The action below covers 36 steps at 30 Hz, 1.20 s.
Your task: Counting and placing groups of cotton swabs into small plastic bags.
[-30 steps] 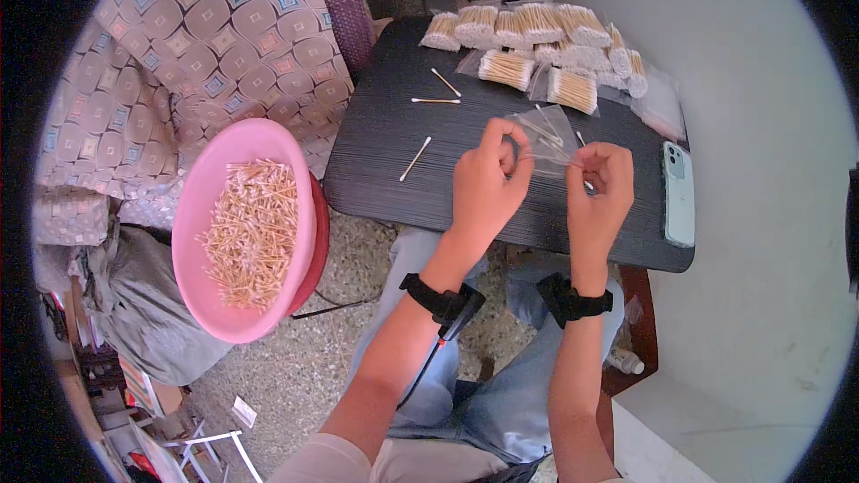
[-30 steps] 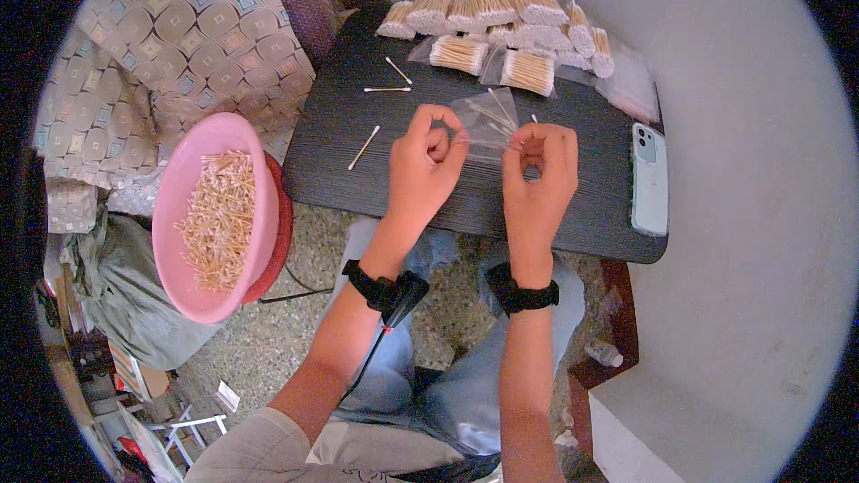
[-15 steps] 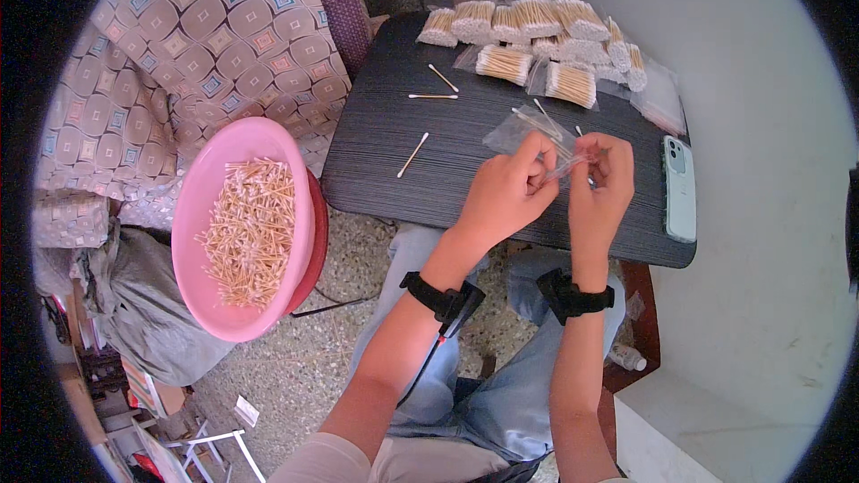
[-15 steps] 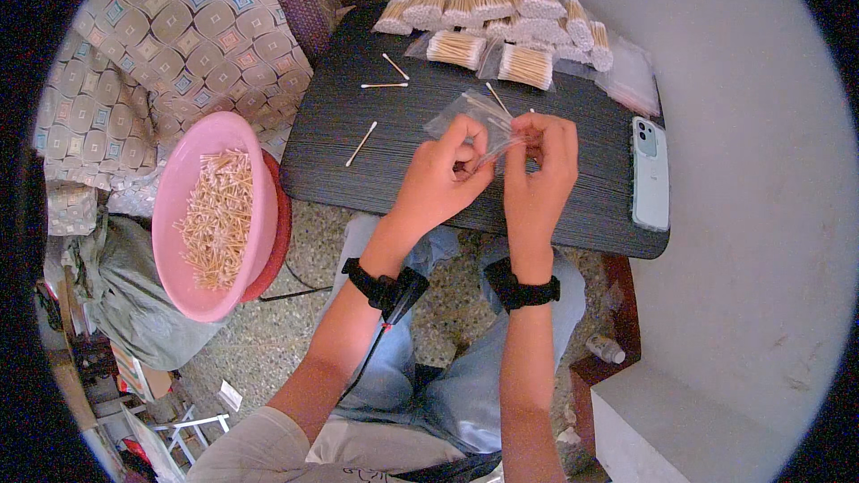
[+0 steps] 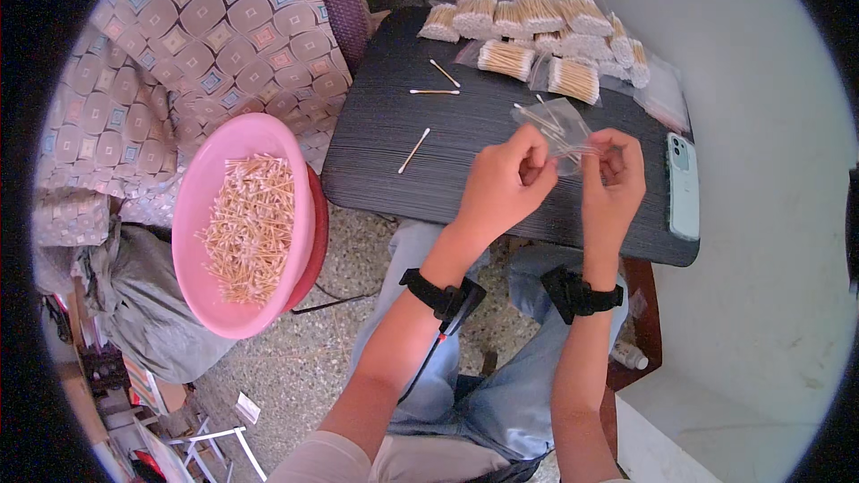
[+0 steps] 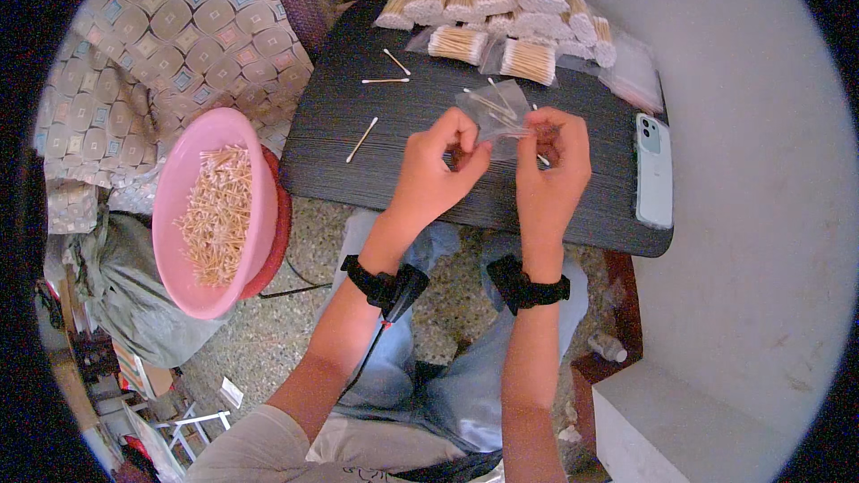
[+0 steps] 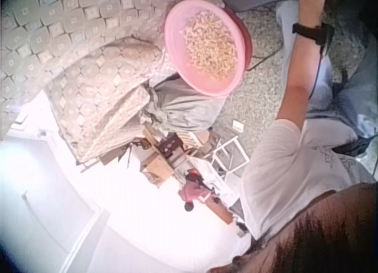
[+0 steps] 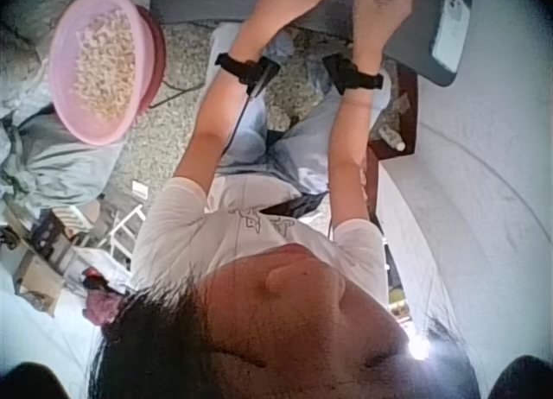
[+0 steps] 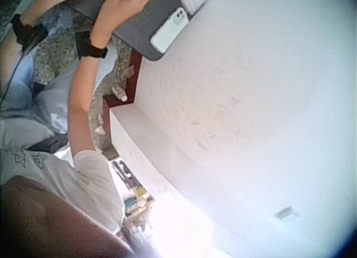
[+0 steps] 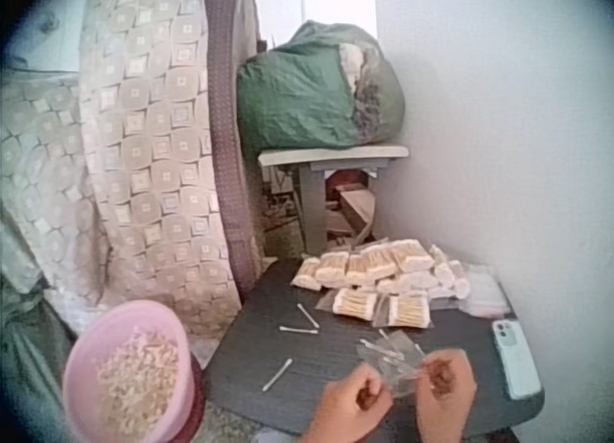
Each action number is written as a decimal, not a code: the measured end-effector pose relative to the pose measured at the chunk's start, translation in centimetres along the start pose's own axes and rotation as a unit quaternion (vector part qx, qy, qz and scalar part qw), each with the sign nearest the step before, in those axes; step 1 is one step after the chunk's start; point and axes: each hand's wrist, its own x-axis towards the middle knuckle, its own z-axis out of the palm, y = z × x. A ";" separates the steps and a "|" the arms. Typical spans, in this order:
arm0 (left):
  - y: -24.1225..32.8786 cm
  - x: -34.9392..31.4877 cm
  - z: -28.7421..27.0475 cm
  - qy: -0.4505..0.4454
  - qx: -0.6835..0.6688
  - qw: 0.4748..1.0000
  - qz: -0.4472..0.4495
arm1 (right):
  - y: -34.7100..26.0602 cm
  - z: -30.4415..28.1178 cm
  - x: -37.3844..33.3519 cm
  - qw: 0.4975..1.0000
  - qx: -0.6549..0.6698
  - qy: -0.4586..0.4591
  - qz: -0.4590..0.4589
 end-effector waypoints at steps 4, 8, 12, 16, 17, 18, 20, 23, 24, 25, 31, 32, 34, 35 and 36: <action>-0.2 0.2 -0.6 0.044 0.034 0.998 -0.038 | -0.6 0.5 -0.3 0.997 -0.059 -0.049 -0.014; 0.3 0.1 -0.6 0.023 0.039 0.998 -0.038 | -1.2 1.4 -0.6 0.990 -0.103 -0.094 -0.018; 0.1 0.1 -0.6 -0.005 0.037 0.998 -0.050 | -0.6 1.5 -0.5 0.990 -0.098 -0.086 -0.047; -0.7 0.0 -0.5 0.007 0.042 0.998 -0.042 | -0.4 1.6 -0.5 0.990 -0.079 -0.101 -0.065; -0.7 0.0 -0.6 0.007 0.042 0.998 -0.042 | -0.4 1.6 -0.4 0.989 -0.079 -0.105 -0.069; -0.6 0.1 -0.7 0.047 0.061 0.996 -0.045 | -0.6 1.5 -0.4 0.989 -0.079 -0.105 -0.069; -0.7 0.2 -1.1 0.087 0.082 0.992 -0.047 | -0.7 0.8 -0.2 0.985 -0.139 -0.101 -0.021; -1.0 0.1 -2.0 0.076 0.141 0.979 -0.129 | 0.6 -0.1 -0.4 0.928 -0.347 -0.089 -0.102; -1.2 0.1 -2.0 0.077 0.159 0.974 -0.142 | 0.9 -0.2 -0.4 0.928 -0.347 -0.089 -0.102; -1.5 0.1 -2.1 0.077 0.177 0.969 -0.156 | 1.1 -0.3 -0.3 0.930 -0.340 -0.107 -0.090; -1.6 0.0 -2.5 0.095 0.199 0.962 -0.159 | 6.2 -1.3 -0.5 0.893 -0.428 -0.119 -0.071; -1.6 -0.1 -2.5 0.096 0.200 0.962 -0.160 | 6.5 -1.0 -0.6 0.882 -0.455 -0.105 -0.070; -1.6 -0.1 -2.5 0.080 0.202 0.961 -0.171 | 6.9 -0.7 -0.8 0.864 -0.480 -0.135 -0.068; -1.8 -0.1 -2.5 0.081 0.204 0.961 -0.170 | 6.6 -0.2 -0.8 0.845 -0.505 -0.162 -0.067; -2.2 -0.1 -2.6 0.107 0.193 0.962 -0.160 | 6.5 0.4 -0.7 0.846 -0.504 -0.162 -0.067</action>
